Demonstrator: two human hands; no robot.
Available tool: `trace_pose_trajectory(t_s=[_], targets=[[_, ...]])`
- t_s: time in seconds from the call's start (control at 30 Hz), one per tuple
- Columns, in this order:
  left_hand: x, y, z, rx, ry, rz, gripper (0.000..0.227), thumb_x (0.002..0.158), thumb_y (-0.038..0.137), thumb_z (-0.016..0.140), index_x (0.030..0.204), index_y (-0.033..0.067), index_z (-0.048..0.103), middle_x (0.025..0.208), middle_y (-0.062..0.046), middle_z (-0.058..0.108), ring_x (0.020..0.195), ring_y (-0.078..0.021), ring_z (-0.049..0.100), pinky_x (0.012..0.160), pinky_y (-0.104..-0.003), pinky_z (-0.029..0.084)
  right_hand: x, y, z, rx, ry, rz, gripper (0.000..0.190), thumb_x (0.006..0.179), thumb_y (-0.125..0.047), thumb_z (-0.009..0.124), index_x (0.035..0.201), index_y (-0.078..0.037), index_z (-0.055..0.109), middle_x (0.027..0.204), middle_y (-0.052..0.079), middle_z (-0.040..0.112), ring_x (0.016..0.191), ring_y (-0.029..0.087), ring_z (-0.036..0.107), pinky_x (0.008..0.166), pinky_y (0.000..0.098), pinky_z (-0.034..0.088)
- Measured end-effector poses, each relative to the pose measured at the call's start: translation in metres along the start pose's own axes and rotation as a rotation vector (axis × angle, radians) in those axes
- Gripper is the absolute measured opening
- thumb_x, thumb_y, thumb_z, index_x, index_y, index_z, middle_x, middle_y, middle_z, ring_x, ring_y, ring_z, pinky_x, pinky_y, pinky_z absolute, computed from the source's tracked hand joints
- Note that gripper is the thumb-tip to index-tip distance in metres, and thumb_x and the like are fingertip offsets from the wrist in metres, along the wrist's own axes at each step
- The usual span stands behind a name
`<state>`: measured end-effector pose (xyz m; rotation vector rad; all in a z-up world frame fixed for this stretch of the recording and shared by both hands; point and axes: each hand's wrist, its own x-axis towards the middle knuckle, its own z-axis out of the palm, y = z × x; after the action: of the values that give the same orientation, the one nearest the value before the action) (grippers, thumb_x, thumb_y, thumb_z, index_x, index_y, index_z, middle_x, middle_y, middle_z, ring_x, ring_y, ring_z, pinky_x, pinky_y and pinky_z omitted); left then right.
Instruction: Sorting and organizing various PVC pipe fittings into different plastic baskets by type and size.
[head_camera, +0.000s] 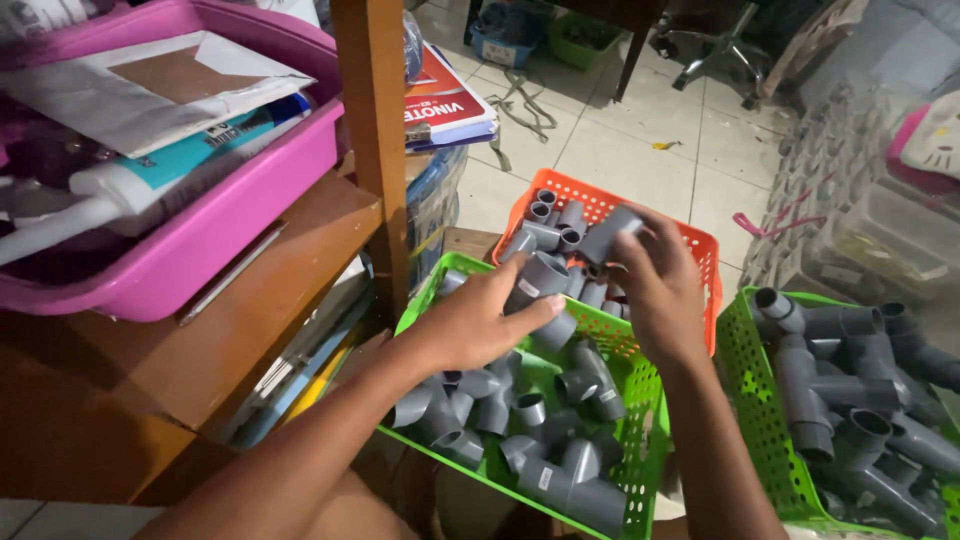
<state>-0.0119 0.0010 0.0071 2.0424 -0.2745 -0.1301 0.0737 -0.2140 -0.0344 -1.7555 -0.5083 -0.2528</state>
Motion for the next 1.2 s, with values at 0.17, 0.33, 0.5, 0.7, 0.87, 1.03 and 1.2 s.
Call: trace_pose_trajectory(t_s=[0.17, 0.33, 0.5, 0.7, 0.87, 1.03, 1.2], targets=[[-0.009, 0.013, 0.013, 0.095, -0.061, 0.126, 0.067, 0.093, 0.039, 0.059, 0.143, -0.0045, 0.046, 0.125, -0.038, 0.064, 0.123, -0.052, 0.061, 0.101, -0.06, 0.049, -0.046, -0.012, -0.012, 0.494, 0.145, 0.035, 0.054, 0.1, -0.015, 0.058, 0.15, 0.001, 0.043, 0.122, 0.016, 0.053, 0.107, 0.028, 0.063, 0.087, 0.0381, 0.06], [-0.004, 0.01, 0.027, 0.087, -0.092, 0.191, 0.06, 0.092, 0.035, 0.061, 0.141, 0.0032, 0.052, 0.123, -0.03, 0.07, 0.118, -0.0483, 0.065, 0.094, -0.056, 0.052, -0.071, -0.016, -0.019, 0.406, 0.153, 0.034, 0.055, 0.095, -0.01, 0.06, 0.147, 0.004, 0.05, 0.125, 0.021, 0.062, 0.109, 0.027, 0.063, 0.093, 0.045, 0.06], [0.002, 0.001, 0.031, 0.093, -0.063, 0.223, 0.051, 0.092, 0.03, 0.064, 0.136, 0.0058, 0.058, 0.115, -0.026, 0.074, 0.111, -0.0448, 0.07, 0.09, -0.052, 0.055, -0.071, -0.012, -0.025, 0.358, 0.105, 0.021, 0.052, 0.096, -0.003, 0.059, 0.147, 0.002, 0.051, 0.127, 0.021, 0.064, 0.11, 0.027, 0.066, 0.093, 0.046, 0.06], [0.0, 0.005, 0.032, 0.055, -0.024, 0.267, 0.049, 0.091, 0.035, 0.064, 0.133, 0.0086, 0.061, 0.112, -0.024, 0.076, 0.109, -0.0425, 0.072, 0.089, -0.049, 0.056, -0.073, -0.006, -0.021, 0.351, 0.109, 0.015, 0.05, 0.097, -0.003, 0.058, 0.146, 0.003, 0.049, 0.136, 0.022, 0.062, 0.113, 0.03, 0.067, 0.095, 0.0488, 0.059], [0.001, 0.012, 0.027, 0.039, -0.032, 0.336, 0.047, 0.091, 0.035, 0.064, 0.13, 0.0095, 0.062, 0.111, -0.021, 0.076, 0.108, -0.0401, 0.073, 0.088, -0.048, 0.056, -0.075, -0.005, -0.01, 0.382, 0.15, 0.003, 0.047, 0.1, -0.007, 0.056, 0.145, 0.004, 0.048, 0.126, 0.022, 0.064, 0.112, 0.027, 0.063, 0.093, 0.0471, 0.059], [0.0, -0.003, 0.029, 0.027, -0.023, 0.327, 0.047, 0.09, 0.033, 0.067, 0.13, 0.0102, 0.063, 0.112, -0.019, 0.077, 0.108, -0.0376, 0.073, 0.088, -0.046, 0.056, -0.08, -0.033, -0.001, 0.128, 0.054, -0.057, 0.045, 0.095, -0.004, 0.064, 0.139, 0.004, 0.058, 0.134, 0.023, 0.064, 0.128, 0.031, 0.058, 0.1, 0.051, 0.055], [-0.002, 0.006, 0.027, 0.034, -0.001, 0.328, 0.053, 0.091, 0.037, 0.065, 0.134, 0.007, 0.06, 0.112, -0.024, 0.076, 0.107, -0.0412, 0.073, 0.088, -0.047, 0.056, -0.081, -0.041, -0.006, 0.036, -0.016, -0.074, 0.049, 0.1, -0.012, 0.055, 0.148, -0.001, 0.053, 0.13, 0.022, 0.064, 0.119, 0.03, 0.061, 0.1, 0.0556, 0.054]])
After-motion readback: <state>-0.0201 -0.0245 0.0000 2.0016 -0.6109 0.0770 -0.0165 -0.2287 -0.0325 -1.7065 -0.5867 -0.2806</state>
